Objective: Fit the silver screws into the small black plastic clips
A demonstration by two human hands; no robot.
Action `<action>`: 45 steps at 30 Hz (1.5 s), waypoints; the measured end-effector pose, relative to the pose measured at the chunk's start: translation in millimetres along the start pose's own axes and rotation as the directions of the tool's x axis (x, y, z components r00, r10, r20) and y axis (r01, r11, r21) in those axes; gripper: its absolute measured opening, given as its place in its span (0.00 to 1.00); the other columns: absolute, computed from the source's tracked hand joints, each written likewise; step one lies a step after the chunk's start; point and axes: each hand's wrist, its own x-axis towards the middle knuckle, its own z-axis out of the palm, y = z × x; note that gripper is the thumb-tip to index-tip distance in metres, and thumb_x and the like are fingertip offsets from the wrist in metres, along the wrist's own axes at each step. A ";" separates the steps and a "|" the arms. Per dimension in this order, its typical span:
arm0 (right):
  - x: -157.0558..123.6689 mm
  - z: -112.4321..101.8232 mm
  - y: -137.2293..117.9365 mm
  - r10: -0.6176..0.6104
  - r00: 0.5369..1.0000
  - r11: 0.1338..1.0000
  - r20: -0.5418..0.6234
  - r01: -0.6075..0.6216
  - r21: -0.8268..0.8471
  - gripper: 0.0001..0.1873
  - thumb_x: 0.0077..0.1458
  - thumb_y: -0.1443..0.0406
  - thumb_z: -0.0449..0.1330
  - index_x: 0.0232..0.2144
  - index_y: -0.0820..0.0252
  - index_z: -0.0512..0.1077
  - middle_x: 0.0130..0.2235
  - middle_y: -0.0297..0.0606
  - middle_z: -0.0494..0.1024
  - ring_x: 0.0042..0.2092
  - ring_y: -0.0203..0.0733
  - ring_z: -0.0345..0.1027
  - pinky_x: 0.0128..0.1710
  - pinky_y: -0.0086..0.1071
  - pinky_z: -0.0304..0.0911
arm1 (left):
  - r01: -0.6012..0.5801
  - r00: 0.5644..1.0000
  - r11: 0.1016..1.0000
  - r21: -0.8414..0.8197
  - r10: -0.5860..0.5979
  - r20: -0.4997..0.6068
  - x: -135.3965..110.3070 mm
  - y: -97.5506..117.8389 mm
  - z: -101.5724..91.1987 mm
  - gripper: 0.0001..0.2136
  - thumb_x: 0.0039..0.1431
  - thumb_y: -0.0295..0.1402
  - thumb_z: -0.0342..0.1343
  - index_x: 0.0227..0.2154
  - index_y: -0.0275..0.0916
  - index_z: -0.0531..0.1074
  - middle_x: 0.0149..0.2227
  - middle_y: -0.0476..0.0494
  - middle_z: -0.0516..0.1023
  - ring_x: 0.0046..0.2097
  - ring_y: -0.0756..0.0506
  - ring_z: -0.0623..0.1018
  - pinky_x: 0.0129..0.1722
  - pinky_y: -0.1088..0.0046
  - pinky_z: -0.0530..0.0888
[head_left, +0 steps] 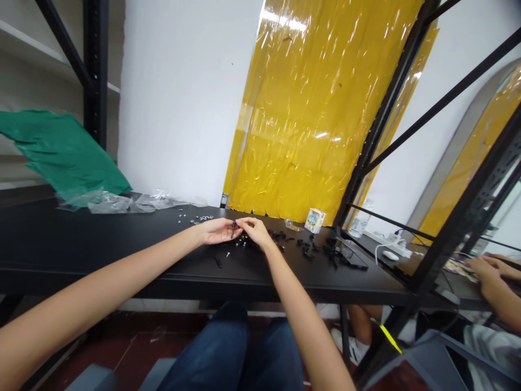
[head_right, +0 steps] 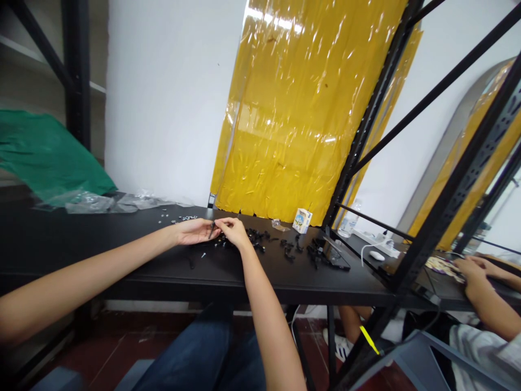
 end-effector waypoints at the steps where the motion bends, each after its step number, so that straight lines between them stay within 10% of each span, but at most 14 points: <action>1: -0.3 0.5 -1.0 0.016 1.000 1.000 -0.002 -0.016 0.021 0.09 0.43 0.59 0.64 0.26 0.59 0.78 0.28 0.35 0.79 0.31 0.38 0.70 0.36 0.31 0.63 | 0.004 1.000 1.000 -0.005 -0.004 -0.018 -0.3 0.3 0.1 0.07 0.58 0.20 0.48 0.31 0.30 0.71 0.28 0.39 0.73 0.28 0.49 0.76 0.30 0.76 0.76; 23: 2.4 -4.0 4.9 -0.039 0.990 0.999 -0.136 0.034 -0.036 0.13 0.41 0.57 0.64 0.26 0.62 0.78 0.29 0.37 0.79 0.31 0.38 0.69 0.34 0.29 0.63 | 0.199 0.980 0.965 -0.168 -0.193 0.054 -8.4 4.4 9.3 0.11 0.62 0.26 0.40 0.25 0.37 0.62 0.20 0.52 0.57 0.17 0.55 0.61 0.13 0.84 0.59; 31: 1.8 -3.0 5.5 -0.024 0.993 1.000 -0.114 0.023 -0.005 0.12 0.40 0.58 0.65 0.25 0.62 0.78 0.28 0.37 0.80 0.32 0.39 0.70 0.36 0.31 0.63 | 0.096 0.995 0.981 -0.172 -0.090 0.038 -9.9 5.0 10.7 0.13 0.63 0.29 0.42 0.22 0.35 0.61 0.20 0.50 0.61 0.20 0.55 0.64 0.18 0.83 0.64; 35: 3.8 -2.9 3.6 0.000 0.977 0.998 -0.214 0.012 0.054 0.12 0.39 0.58 0.65 0.24 0.62 0.78 0.27 0.36 0.79 0.31 0.38 0.69 0.33 0.29 0.63 | -0.140 0.974 0.976 0.165 0.166 -0.156 -8.2 4.7 13.9 0.16 0.62 0.37 0.44 0.21 0.35 0.64 0.20 0.48 0.65 0.21 0.52 0.66 0.20 0.79 0.64; 39: 8.2 -6.7 1.2 0.145 0.901 0.980 -0.409 -0.074 0.185 0.14 0.40 0.56 0.63 0.22 0.63 0.76 0.19 0.32 0.73 0.20 0.31 0.59 0.21 0.27 0.56 | -0.320 0.789 0.480 0.817 0.612 -0.050 -3.1 -0.9 11.7 0.12 0.53 0.39 0.54 0.21 0.37 0.71 0.19 0.49 0.68 0.23 0.49 0.67 0.25 0.76 0.63; 42: 12.2 -15.4 2.9 0.221 0.805 0.944 -0.551 -0.035 0.328 0.15 0.43 0.55 0.60 0.22 0.62 0.73 0.17 0.30 0.68 0.15 0.27 0.49 0.15 0.26 0.47 | -0.359 0.779 0.103 0.928 0.581 0.237 0.4 -8.6 5.6 0.04 0.46 0.35 0.59 0.23 0.41 0.75 0.24 0.47 0.74 0.29 0.46 0.70 0.33 0.74 0.65; 45: 13.6 -29.4 7.7 0.271 0.646 0.897 -0.714 0.101 0.431 0.16 0.49 0.54 0.54 0.27 0.61 0.72 0.19 0.32 0.69 0.15 0.27 0.48 0.13 0.26 0.47 | -0.380 0.772 -0.037 0.924 0.538 0.339 2.2 -14.5 -0.1 0.04 0.45 0.31 0.59 0.25 0.43 0.77 0.30 0.45 0.76 0.37 0.43 0.71 0.41 0.71 0.64</action>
